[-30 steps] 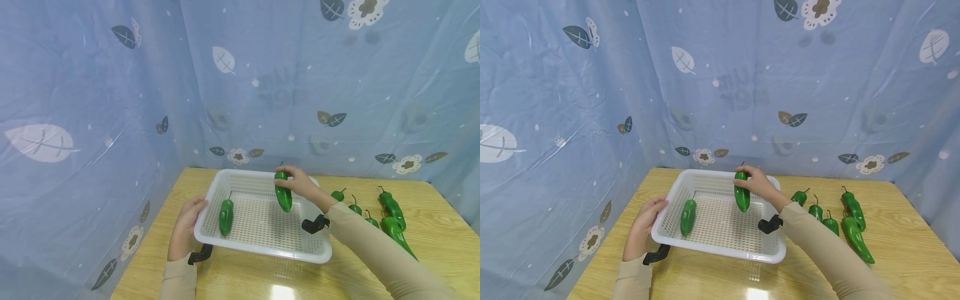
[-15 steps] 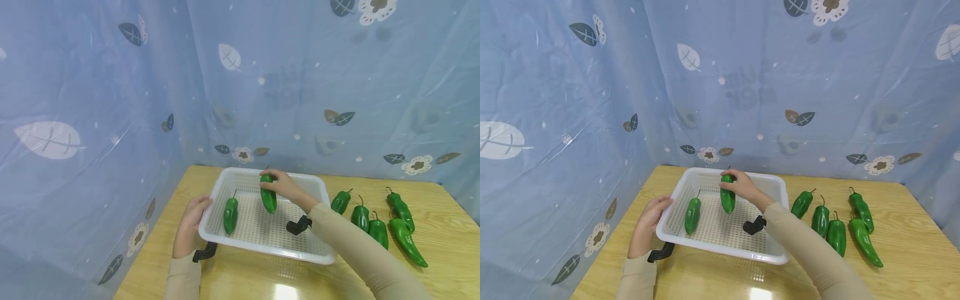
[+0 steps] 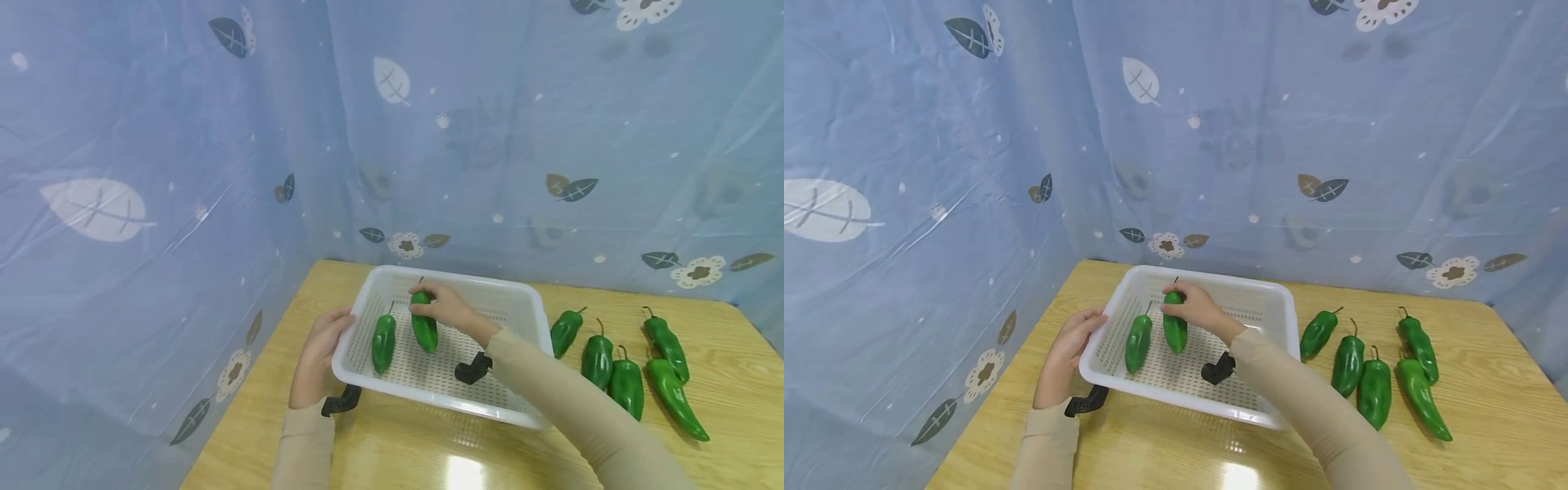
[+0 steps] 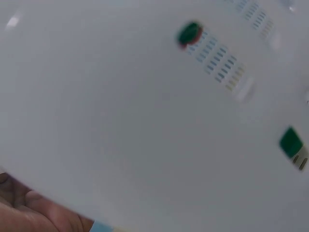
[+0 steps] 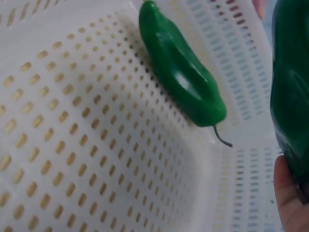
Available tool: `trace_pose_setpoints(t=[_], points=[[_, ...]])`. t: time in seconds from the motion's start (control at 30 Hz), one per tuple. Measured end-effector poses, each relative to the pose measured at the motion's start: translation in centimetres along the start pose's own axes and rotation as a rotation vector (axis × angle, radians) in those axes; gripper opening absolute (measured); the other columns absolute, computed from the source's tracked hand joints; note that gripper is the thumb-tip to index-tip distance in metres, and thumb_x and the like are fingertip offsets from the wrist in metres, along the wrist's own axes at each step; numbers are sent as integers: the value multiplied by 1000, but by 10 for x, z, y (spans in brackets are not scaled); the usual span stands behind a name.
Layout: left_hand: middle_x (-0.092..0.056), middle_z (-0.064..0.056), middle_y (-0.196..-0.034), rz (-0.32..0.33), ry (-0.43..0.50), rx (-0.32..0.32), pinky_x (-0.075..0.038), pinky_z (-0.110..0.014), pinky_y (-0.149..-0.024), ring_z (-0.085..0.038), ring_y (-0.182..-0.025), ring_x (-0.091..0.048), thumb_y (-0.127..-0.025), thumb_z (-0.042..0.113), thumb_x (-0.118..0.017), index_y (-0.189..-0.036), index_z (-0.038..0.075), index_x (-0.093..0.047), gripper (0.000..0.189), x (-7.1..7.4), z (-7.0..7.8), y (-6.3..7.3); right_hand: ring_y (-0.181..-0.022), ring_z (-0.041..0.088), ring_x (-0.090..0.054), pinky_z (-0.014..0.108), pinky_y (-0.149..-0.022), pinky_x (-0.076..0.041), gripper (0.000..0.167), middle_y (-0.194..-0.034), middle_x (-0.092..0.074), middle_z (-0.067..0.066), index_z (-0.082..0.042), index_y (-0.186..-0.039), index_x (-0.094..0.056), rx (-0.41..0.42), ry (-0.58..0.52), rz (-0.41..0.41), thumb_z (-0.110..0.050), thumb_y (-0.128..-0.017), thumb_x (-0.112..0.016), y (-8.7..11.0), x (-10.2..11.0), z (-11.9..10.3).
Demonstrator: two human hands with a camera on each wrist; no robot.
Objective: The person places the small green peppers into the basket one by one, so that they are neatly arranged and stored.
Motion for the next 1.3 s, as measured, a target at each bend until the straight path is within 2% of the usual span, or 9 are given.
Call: trace_pose_setpoints(t=[0.23,0.4,0.6,1.07,1.3], points=[[-54,-23,-130,23,-5,17,-55,-45,-89,-39,-116,-57,-99,15,-46,-137,-2,-43,42,-1,-1,-3,-97,23,-60,30,-72,-58,45,-119,-60,14,-7,-128,-57,-14,29,-1,-25,-88,-67,-9,-15,1],[-55,-22,-130,43,-19,33,-55,-45,-89,-38,-116,-58,-99,17,-47,-137,0,-44,42,0,-3,0,-92,21,-61,28,-70,-57,42,-118,-61,13,-6,-125,-59,-6,84,-3,-22,-87,-68,-9,-29,4],[-55,-23,-129,32,-20,21,-55,-45,-89,-39,-115,-57,-99,15,-46,-137,-1,-44,42,0,-1,1,-85,17,-61,26,-67,-56,42,-113,-62,13,-5,-123,-59,-1,101,-4,-22,-86,-69,-12,-39,7],[-54,-22,-131,53,11,24,-54,-44,-91,-37,-118,-56,-99,13,-45,-139,-1,-42,42,-3,0,-2,-88,16,-59,26,-71,-55,41,-111,-62,10,-4,-120,-59,-46,201,-51,-26,-87,-69,-16,-51,14],[-54,-20,-133,56,3,36,-54,-42,-91,-36,-119,-55,-99,15,-46,-139,0,-42,43,-4,1,-1,-85,16,-59,24,-68,-55,41,-109,-62,12,-1,-118,-59,-21,229,-42,-26,-86,-69,-18,-57,18]])
Point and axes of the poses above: each hand's wrist, its own y-axis away from the middle knuckle, its own x-axis out of the back of the hand, z = x × y, the point moved 2 cm from there along -y, towards the middle knuckle
